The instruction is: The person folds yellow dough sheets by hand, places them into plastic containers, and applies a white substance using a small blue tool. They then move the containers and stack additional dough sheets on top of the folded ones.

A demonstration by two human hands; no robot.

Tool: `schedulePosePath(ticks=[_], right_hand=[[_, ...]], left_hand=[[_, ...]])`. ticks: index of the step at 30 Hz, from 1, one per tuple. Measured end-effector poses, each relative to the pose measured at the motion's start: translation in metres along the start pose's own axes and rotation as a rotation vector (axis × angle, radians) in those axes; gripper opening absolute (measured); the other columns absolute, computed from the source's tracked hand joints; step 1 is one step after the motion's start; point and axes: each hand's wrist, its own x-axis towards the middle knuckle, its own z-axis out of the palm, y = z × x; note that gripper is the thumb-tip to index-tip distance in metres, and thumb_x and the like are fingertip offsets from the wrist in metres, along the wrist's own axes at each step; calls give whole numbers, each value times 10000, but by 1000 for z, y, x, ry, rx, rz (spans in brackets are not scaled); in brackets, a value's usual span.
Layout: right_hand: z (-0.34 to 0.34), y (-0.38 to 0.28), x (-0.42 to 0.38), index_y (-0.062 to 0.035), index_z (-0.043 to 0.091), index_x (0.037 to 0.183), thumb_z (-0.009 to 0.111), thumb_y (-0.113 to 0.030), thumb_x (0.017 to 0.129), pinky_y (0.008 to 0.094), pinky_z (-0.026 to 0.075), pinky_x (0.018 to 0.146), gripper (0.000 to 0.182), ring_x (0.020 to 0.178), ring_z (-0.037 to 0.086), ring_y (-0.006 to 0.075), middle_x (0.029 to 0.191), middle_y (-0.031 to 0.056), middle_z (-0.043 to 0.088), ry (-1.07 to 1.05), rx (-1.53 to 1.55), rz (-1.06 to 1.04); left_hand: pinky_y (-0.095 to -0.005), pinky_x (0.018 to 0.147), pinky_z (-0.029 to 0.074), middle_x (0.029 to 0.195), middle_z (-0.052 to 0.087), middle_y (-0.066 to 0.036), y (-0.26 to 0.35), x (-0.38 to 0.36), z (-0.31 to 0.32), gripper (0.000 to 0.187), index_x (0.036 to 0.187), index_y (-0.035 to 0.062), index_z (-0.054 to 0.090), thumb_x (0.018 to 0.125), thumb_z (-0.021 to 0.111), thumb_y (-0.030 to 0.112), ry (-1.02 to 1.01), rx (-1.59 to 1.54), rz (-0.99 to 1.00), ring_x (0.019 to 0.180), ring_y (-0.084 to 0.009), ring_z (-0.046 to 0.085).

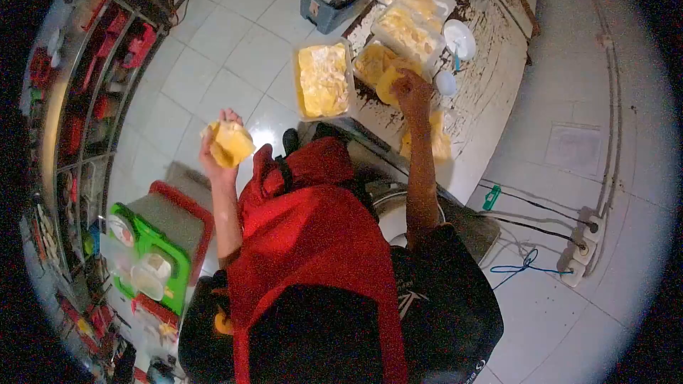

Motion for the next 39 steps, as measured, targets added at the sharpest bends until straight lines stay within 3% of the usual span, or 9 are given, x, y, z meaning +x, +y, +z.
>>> schedulePosePath(ticks=[3,12,14,19,31,33,35,37,39], right_hand=[[11,-16,-1,-6,663,1149,677,47,836,262,566,679,317,745,717,140,821,100,732,-16,-131,52],[56,-58,19,-5,666,1140,720,-14,813,291,560,693,331,773,698,144,879,118,733,-166,319,-9],[85,-46,30,-12,665,1126,704,-50,828,307,554,713,303,785,700,164,890,122,733,-429,410,-17],[141,-17,45,-29,661,1104,683,-111,848,366,533,771,270,819,697,234,867,115,731,-533,194,-173],[195,-27,100,-34,683,1057,652,-62,848,403,528,792,213,867,697,297,883,130,723,-247,-5,-480],[196,-26,98,4,678,1057,648,-68,875,412,516,835,197,933,664,367,959,186,705,1,-207,-786],[199,-61,69,-12,689,1037,648,-56,881,400,511,872,168,1007,656,344,1035,189,696,250,-103,-425],[184,-106,26,-21,685,1057,677,-42,866,373,504,890,192,1042,652,277,1075,167,693,196,151,-388],[167,-143,-9,-42,650,1123,699,-112,877,394,505,858,260,963,658,300,1039,116,696,-242,391,-376]], left_hand=[[-508,1173,300,1417,433,-216,-8,0,2,649,1440,-34,326,879,564,190,66,159,24,1322,-369,433],[-571,1190,251,1438,410,-218,-12,-22,3,805,1455,4,316,693,551,117,76,140,-54,1362,-417,393],[-577,1190,247,1436,411,-219,-12,-20,-3,807,1448,3,324,679,544,113,72,132,-40,1363,-420,390],[-598,1184,250,1429,415,-221,-10,-21,-1,804,1430,1,338,659,540,112,72,122,-13,1363,-428,386],[-609,1178,242,1526,313,-254,-5,-28,9,821,1461,29,293,690,563,114,-5,118,-62,1418,-477,296],[-596,1183,238,1540,297,-248,-11,-25,7,839,1476,41,275,693,569,109,-53,112,-88,1421,-481,290],[-584,1181,252,1537,307,-246,-14,-18,4,830,1480,45,280,699,554,96,-82,117,-67,1417,-468,306],[-553,1178,278,1530,325,-244,-18,-15,8,806,1484,43,286,715,525,79,-157,216,-104,1406,-439,342],[-537,1176,289,1526,334,-242,-24,-7,12,800,1483,36,289,718,517,73,-167,226,-108,1398,-424,359]])
